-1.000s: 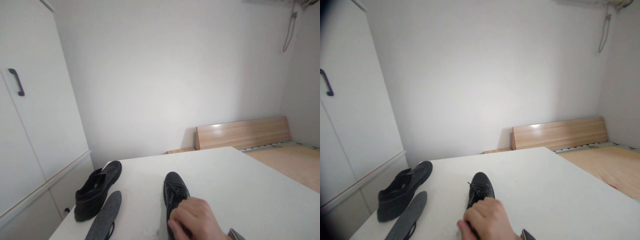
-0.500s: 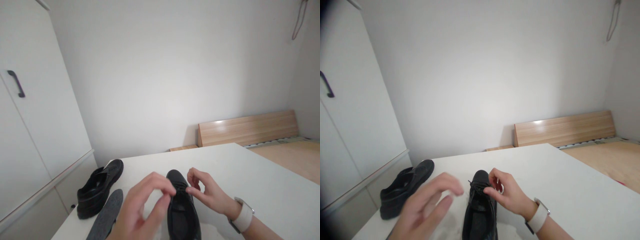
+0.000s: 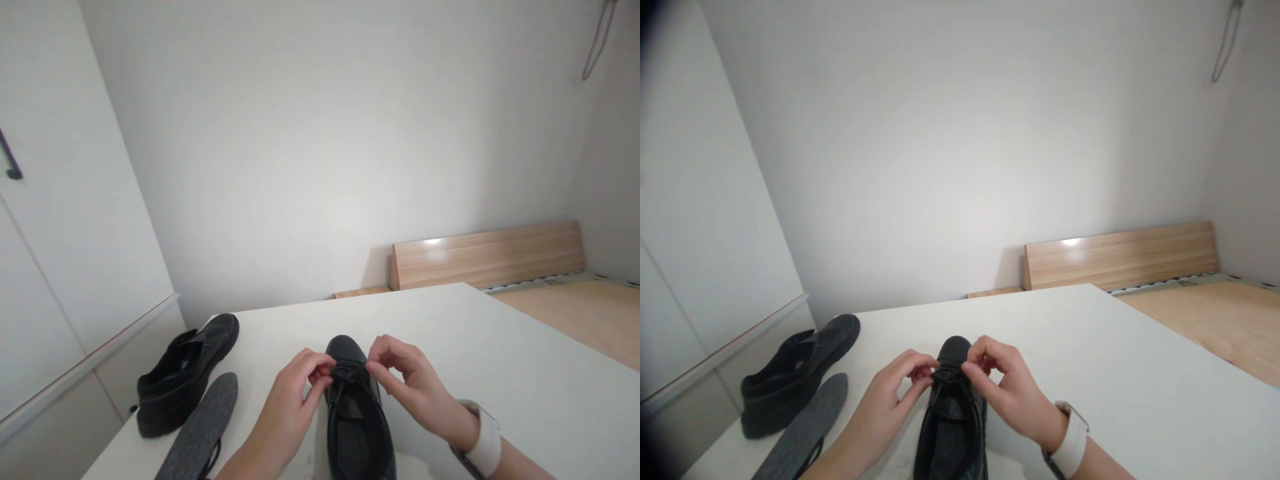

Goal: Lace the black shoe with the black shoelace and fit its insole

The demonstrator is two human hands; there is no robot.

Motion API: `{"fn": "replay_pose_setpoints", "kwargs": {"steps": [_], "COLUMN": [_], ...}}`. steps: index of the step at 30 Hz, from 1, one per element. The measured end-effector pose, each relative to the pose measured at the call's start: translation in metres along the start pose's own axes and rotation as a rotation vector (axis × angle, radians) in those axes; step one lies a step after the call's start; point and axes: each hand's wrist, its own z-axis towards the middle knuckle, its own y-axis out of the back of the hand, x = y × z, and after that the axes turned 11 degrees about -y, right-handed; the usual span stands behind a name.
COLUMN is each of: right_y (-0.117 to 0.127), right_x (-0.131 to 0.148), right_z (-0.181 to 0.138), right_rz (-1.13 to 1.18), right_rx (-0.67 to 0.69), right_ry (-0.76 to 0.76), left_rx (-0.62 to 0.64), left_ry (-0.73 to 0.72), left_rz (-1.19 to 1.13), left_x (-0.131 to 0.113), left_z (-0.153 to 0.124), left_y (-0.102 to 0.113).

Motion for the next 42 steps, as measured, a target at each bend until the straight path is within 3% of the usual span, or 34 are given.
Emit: {"fn": "replay_pose_setpoints", "kwargs": {"steps": [4, 7, 9, 12, 15, 18, 23, 27, 30, 33, 36, 38, 40, 42], "right_y": [0.001, 0.007, 0.010, 0.011, 0.006, -0.001, -0.007, -0.008, -0.009, -0.009, -0.006, 0.001, 0.009, 0.017], "right_x": [-0.007, -0.009, -0.008, -0.005, 0.001, 0.008, 0.012, 0.011, 0.008, 0.005, 0.005, 0.006, 0.006, 0.004], "right_z": [0.005, 0.011, 0.013, 0.010, 0.004, -0.001, -0.004, -0.006, -0.006, -0.004, 0.000, 0.004, 0.008, 0.013], "right_rz": [0.395, 0.576, 0.605, 0.402, -0.031, -0.306, -0.396, -0.286, -0.158, 0.013, 0.236, 0.401, 0.512, 0.436], "right_rx": [-0.201, -0.324, -0.313, -0.132, 0.085, 0.197, 0.198, 0.190, 0.205, 0.206, 0.167, 0.106, 0.006, -0.068], "right_ry": [-0.023, -0.016, -0.023, 0.008, 0.068, 0.116, 0.162, 0.133, 0.080, -0.043, -0.152, -0.127, -0.091, -0.110], "left_rx": [-0.210, -0.439, -0.487, -0.371, -0.154, 0.013, 0.109, 0.140, 0.136, 0.091, -0.035, -0.142, -0.245, -0.282], "left_ry": [0.077, 0.211, 0.241, 0.216, 0.153, 0.011, -0.138, -0.175, -0.118, 0.000, 0.081, 0.103, 0.130, 0.182], "left_rz": [-0.148, -0.571, -0.829, -0.842, -0.512, -0.204, 0.074, 0.140, 0.018, -0.312, -0.702, -0.900, -0.924, -0.735], "left_x": [-0.002, -0.006, -0.007, -0.006, -0.004, -0.005, -0.014, -0.018, -0.018, -0.016, -0.012, -0.010, -0.008, -0.006], "left_z": [0.003, 0.005, 0.005, 0.002, -0.003, -0.009, -0.012, -0.012, -0.012, -0.012, -0.009, -0.005, -0.002, 0.001], "left_y": [0.013, 0.022, 0.023, 0.015, 0.002, -0.008, -0.009, -0.007, -0.007, -0.005, 0.001, 0.007, 0.011, 0.012]}}
